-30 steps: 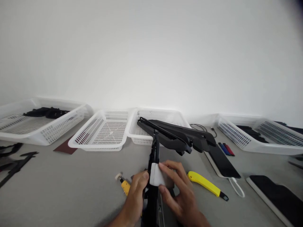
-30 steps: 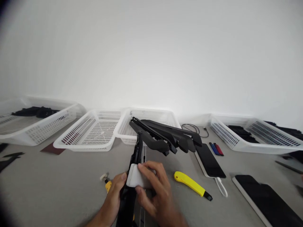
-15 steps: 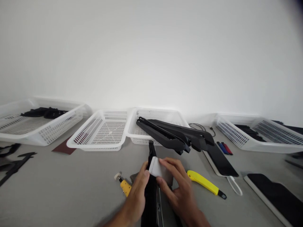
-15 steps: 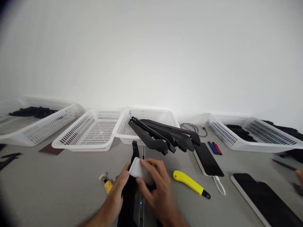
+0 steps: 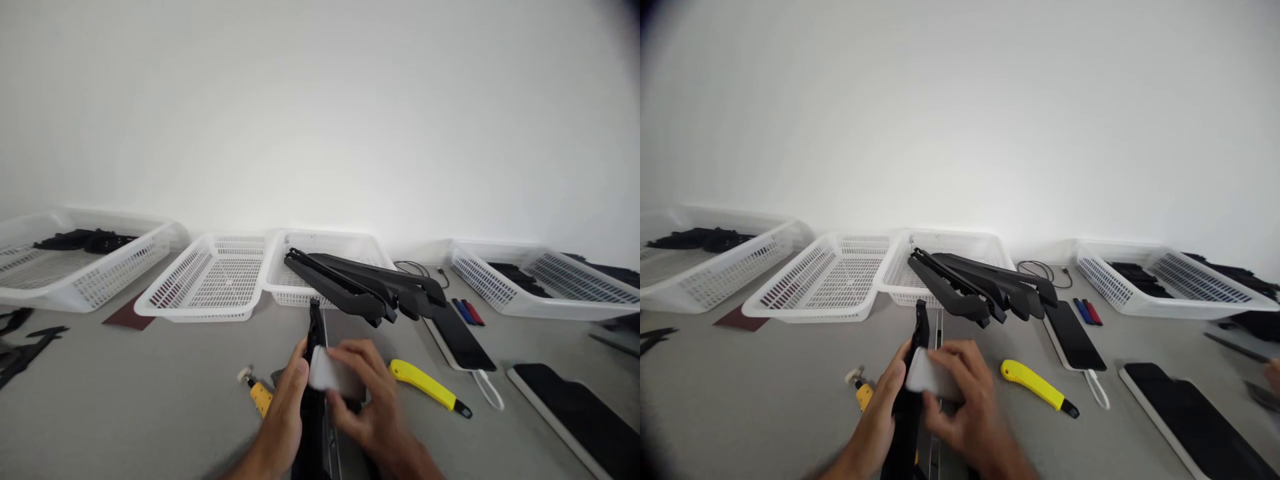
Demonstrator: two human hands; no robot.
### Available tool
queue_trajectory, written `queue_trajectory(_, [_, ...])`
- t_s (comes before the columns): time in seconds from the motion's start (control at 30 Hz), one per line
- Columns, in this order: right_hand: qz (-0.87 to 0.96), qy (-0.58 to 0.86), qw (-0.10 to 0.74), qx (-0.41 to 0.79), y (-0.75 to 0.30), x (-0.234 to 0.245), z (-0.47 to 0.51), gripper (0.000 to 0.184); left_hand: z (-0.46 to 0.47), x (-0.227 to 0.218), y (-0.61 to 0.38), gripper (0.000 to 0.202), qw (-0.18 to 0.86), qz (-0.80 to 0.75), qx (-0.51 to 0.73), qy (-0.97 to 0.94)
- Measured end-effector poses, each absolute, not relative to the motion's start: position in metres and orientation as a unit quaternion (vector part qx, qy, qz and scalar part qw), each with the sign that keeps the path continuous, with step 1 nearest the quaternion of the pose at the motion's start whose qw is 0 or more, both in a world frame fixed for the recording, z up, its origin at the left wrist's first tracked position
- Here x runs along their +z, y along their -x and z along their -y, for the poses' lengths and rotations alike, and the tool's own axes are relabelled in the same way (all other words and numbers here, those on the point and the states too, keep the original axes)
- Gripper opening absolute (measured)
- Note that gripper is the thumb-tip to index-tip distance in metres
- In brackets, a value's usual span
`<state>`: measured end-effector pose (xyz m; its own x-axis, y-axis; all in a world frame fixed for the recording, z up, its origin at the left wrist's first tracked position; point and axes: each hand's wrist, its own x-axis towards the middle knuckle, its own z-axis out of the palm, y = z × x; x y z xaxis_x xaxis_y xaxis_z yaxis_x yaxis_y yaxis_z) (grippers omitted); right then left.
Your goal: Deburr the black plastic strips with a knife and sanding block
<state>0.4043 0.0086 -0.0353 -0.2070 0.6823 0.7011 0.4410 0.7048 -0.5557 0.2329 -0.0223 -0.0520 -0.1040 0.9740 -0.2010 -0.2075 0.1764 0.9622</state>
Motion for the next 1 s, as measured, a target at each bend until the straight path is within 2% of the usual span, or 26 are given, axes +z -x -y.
queue_trajectory(0.23, [0.717,0.429,0.543,0.084,-0.409,-0.042,-0.014,0.038,0.026,-0.040,-0.231,0.097,0.566,-0.527,0.479,-0.416])
queue_trajectory(0.47, [0.676,0.471,0.555,0.116,-0.413,-0.045,-0.018,0.037,0.025,-0.033,-0.229,0.082,0.587,-0.520,0.479,-0.393])
queue_trajectory(0.57, [0.619,0.486,0.581,0.205,-0.415,-0.043,-0.017,0.043,0.020,-0.024,-0.231,0.071,0.608,-0.464,0.496,-0.411])
queue_trajectory(0.73, [0.564,0.422,0.593,0.390,-0.418,-0.033,-0.012,0.046,0.013,-0.018,-0.236,0.056,0.638,-0.401,0.519,-0.403])
queue_trajectory(1.0, [0.572,0.400,0.587,0.411,-0.422,-0.039,-0.012,0.041,0.013,-0.038,-0.234,0.058,0.611,-0.492,0.532,-0.318])
